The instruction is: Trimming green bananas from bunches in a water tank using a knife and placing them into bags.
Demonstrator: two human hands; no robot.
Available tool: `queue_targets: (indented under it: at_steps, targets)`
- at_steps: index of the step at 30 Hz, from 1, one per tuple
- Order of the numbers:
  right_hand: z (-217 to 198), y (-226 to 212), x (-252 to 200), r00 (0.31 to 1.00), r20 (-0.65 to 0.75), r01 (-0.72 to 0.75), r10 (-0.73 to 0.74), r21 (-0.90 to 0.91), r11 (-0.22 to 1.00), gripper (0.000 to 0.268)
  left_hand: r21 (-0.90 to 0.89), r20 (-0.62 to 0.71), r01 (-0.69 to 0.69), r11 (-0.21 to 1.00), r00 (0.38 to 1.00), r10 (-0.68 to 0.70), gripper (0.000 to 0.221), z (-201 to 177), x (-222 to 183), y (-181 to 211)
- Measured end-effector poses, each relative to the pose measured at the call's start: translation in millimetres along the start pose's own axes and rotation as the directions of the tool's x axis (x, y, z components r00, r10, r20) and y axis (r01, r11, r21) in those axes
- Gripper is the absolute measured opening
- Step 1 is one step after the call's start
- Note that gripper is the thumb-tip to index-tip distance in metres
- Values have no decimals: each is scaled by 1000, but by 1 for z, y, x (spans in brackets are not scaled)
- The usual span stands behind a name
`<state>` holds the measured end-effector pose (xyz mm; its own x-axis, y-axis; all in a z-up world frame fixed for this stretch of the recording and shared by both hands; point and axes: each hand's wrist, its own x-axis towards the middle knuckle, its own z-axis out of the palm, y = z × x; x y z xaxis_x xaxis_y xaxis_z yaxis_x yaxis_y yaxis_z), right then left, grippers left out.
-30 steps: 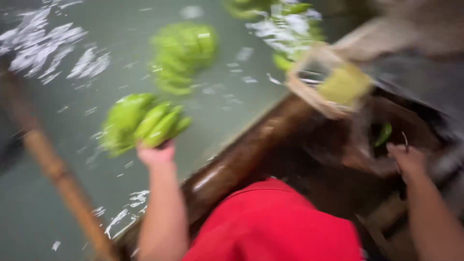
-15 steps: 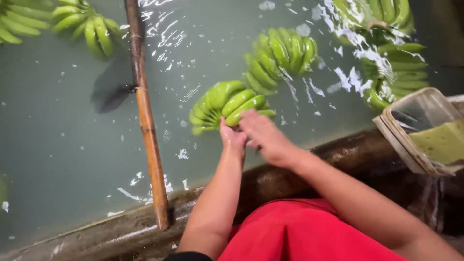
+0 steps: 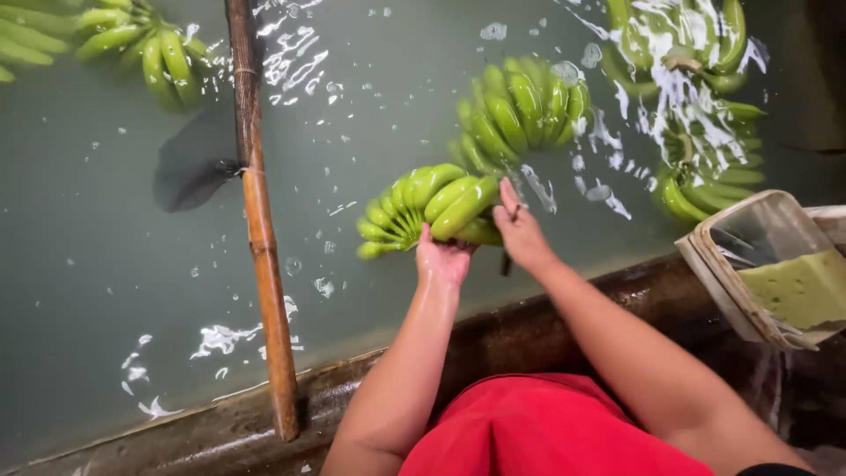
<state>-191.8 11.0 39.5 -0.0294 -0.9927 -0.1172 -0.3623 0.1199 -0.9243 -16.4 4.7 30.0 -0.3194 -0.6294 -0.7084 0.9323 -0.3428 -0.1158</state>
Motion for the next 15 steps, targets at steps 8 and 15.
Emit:
queue_targets:
  at_steps: [8, 15]
  targets:
    - [-29, -66, -37, 965, 93, 264, -247, -341, 902, 45, -14, 133, 7, 1000, 991, -5, 57, -22, 15, -5]
    - [-16, -120, -51, 993, -98, 0, -71, -590, 808, 33, 17, 146, -49, 999, 988, 46, 53, -28, 9, -18]
